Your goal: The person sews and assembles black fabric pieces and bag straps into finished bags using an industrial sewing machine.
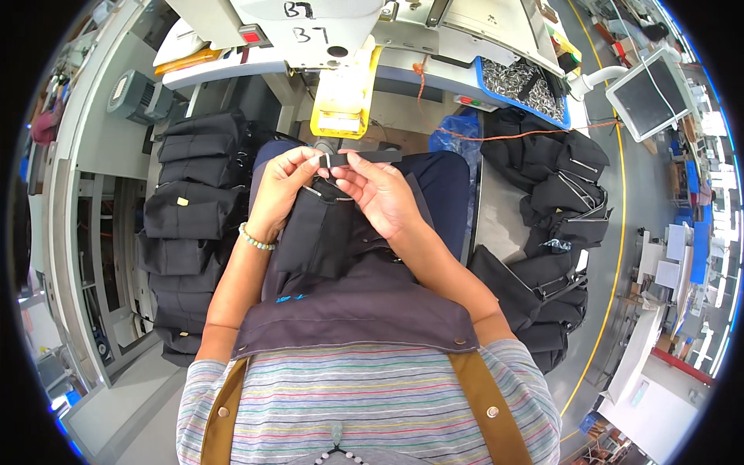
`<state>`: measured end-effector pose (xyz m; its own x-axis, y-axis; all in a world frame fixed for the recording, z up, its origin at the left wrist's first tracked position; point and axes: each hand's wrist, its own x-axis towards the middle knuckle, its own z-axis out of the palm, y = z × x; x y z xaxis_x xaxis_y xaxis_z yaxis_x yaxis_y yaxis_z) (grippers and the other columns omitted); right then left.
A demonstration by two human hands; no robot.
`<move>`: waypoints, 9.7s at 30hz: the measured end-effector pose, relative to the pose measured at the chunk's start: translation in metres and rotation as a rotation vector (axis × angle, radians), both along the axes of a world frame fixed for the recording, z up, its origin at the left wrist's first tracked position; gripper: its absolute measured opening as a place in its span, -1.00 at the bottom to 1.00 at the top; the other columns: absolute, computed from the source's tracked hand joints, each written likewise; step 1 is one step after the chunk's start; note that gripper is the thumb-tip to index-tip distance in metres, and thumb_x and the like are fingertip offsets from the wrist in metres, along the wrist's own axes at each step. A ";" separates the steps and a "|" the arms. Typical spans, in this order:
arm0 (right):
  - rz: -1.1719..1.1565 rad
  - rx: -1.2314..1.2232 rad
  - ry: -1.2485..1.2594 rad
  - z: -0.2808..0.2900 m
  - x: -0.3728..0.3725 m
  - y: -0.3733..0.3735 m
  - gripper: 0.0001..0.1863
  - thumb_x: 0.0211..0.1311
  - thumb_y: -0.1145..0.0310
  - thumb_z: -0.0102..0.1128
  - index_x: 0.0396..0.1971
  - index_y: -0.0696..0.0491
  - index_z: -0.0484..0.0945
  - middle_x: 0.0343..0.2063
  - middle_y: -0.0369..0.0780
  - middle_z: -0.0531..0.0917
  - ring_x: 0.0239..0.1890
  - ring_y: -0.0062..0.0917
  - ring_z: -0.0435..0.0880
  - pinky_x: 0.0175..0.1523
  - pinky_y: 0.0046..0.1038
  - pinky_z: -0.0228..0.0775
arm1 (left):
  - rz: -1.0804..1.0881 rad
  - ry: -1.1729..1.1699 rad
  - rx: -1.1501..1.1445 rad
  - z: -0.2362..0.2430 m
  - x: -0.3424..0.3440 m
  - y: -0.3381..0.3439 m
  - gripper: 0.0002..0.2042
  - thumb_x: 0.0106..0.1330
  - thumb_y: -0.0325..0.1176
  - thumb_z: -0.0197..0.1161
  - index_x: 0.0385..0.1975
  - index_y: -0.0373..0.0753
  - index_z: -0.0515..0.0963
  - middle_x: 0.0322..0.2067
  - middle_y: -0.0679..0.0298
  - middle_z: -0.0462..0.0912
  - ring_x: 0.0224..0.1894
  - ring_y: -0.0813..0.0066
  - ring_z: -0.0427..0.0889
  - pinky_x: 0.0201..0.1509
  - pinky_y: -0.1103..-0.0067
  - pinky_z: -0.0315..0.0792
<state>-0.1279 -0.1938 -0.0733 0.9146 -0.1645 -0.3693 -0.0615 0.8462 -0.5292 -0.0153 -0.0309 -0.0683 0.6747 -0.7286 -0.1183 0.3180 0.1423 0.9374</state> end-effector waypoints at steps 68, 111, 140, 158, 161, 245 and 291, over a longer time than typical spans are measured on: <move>0.159 -2.111 -0.347 0.099 0.135 -0.128 -0.79 0.00 0.48 0.13 -0.37 0.27 0.58 -0.43 0.08 0.66 -0.31 -0.04 0.65 -0.19 -0.18 0.49 | 0.075 -1.349 0.525 0.033 0.015 -0.026 -0.55 0.28 -0.52 0.20 0.20 -0.37 0.46 -0.55 0.09 0.57 -0.52 0.15 0.61 -0.41 0.29 0.45; 0.081 -0.263 -0.302 0.069 0.020 -0.087 -0.69 0.39 0.48 0.22 0.08 0.23 0.61 -0.40 -0.34 0.62 -0.41 -0.76 0.48 -0.34 -0.73 0.38 | -0.231 -0.096 0.094 0.054 -0.001 -0.015 -0.82 0.48 -0.37 0.23 -0.16 -0.32 0.71 -0.52 0.48 0.55 -0.45 0.81 0.46 -0.32 0.77 0.32; 0.135 -0.609 -0.219 0.066 0.022 -0.066 -0.66 0.42 0.39 0.22 0.11 0.20 0.57 -0.08 -0.17 0.68 -0.33 -0.75 0.56 -0.29 -0.70 0.49 | -0.166 -0.075 0.110 0.042 0.002 -0.012 -0.84 0.45 -0.37 0.26 -0.22 -0.30 0.72 -0.56 0.53 0.52 -0.48 0.83 0.38 -0.38 0.77 0.23; -0.185 -1.572 -0.144 0.139 0.098 -0.126 -0.76 0.41 0.43 0.12 -0.09 0.25 0.66 -0.36 -0.18 0.74 -0.32 -0.52 0.78 -0.32 -0.50 0.61 | -0.119 -0.732 0.304 0.052 0.000 -0.006 -0.72 0.44 -0.33 0.26 -0.49 -0.39 0.60 -0.67 0.23 0.49 -0.61 0.59 0.36 -0.48 0.57 0.27; 0.088 -1.671 -0.050 0.143 0.116 -0.129 -0.78 0.37 0.42 0.11 -0.16 0.25 0.64 -0.42 -0.18 0.73 -0.39 -0.53 0.76 -0.35 -0.49 0.58 | -0.103 -0.873 0.310 0.050 -0.005 -0.003 -0.71 0.39 -0.34 0.29 -0.53 -0.42 0.55 -0.66 0.05 0.46 -0.65 0.26 0.36 -0.50 0.46 0.28; 0.802 -0.653 -0.472 0.062 0.039 -0.019 -0.70 0.18 0.29 0.37 -0.60 0.13 0.50 -0.56 -0.34 0.44 -0.43 -0.64 0.34 -0.31 -0.55 0.13 | -0.866 0.689 -0.766 -0.046 -0.076 -0.037 -0.62 0.42 -0.42 0.24 0.18 -0.41 0.47 0.03 0.18 0.63 0.04 0.54 0.63 0.06 0.59 0.55; 0.591 -1.103 -0.279 0.031 0.002 -0.087 -0.81 0.32 0.37 0.27 -0.38 0.20 0.55 -0.39 -0.35 0.53 -0.25 -0.67 0.46 -0.08 -0.55 0.30 | -0.714 -0.532 0.312 0.047 0.057 -0.013 -0.85 0.30 -0.44 0.39 -0.33 -0.39 0.60 -0.41 0.39 0.59 -0.33 0.71 0.43 -0.20 0.64 0.36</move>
